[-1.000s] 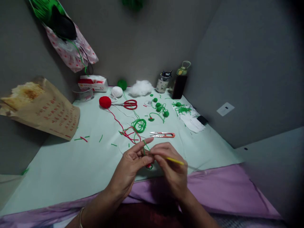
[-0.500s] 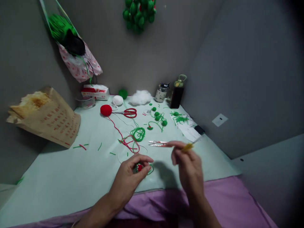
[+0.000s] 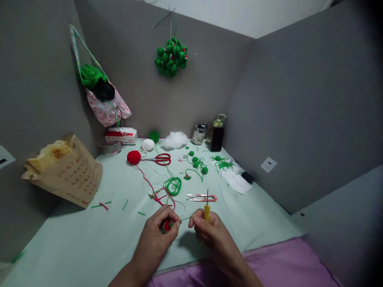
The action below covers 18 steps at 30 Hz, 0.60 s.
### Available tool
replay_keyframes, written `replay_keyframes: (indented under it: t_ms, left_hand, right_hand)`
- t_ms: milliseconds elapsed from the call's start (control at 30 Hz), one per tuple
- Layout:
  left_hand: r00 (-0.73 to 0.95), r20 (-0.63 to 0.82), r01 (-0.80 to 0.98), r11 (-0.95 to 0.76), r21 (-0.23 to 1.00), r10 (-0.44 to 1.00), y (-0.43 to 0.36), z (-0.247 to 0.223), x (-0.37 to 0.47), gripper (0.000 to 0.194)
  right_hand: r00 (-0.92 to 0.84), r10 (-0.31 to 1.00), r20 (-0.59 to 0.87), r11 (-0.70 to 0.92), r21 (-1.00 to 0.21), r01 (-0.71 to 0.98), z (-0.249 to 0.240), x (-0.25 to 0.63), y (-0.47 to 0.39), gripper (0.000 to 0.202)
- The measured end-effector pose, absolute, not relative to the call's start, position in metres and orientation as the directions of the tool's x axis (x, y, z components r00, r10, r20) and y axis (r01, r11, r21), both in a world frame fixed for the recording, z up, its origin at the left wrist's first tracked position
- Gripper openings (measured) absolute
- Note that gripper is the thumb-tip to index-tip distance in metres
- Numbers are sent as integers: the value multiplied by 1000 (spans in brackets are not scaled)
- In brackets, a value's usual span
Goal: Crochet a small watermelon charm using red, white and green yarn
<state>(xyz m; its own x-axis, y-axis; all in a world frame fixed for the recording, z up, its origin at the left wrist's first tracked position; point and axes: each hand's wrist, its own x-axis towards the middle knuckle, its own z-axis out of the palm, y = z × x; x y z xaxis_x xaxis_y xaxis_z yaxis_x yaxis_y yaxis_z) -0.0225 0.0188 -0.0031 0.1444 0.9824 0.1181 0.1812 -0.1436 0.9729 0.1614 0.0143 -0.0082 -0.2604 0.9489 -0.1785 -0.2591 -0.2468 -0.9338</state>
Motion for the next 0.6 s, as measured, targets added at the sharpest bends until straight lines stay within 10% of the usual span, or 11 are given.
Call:
replay_keyframes:
  t_ms: [200,600]
  left_hand:
    - [332,-139,-135,193,972,933,21,-15,-26,27]
    - [314,-134,-213,207,955,940,36,-3,-29,34]
  right_hand:
    - [-232,953,-193,-256,-924,-283,-4,169,20,48]
    - [-264,949,-171,-256,-908,-331,17,184,28,39]
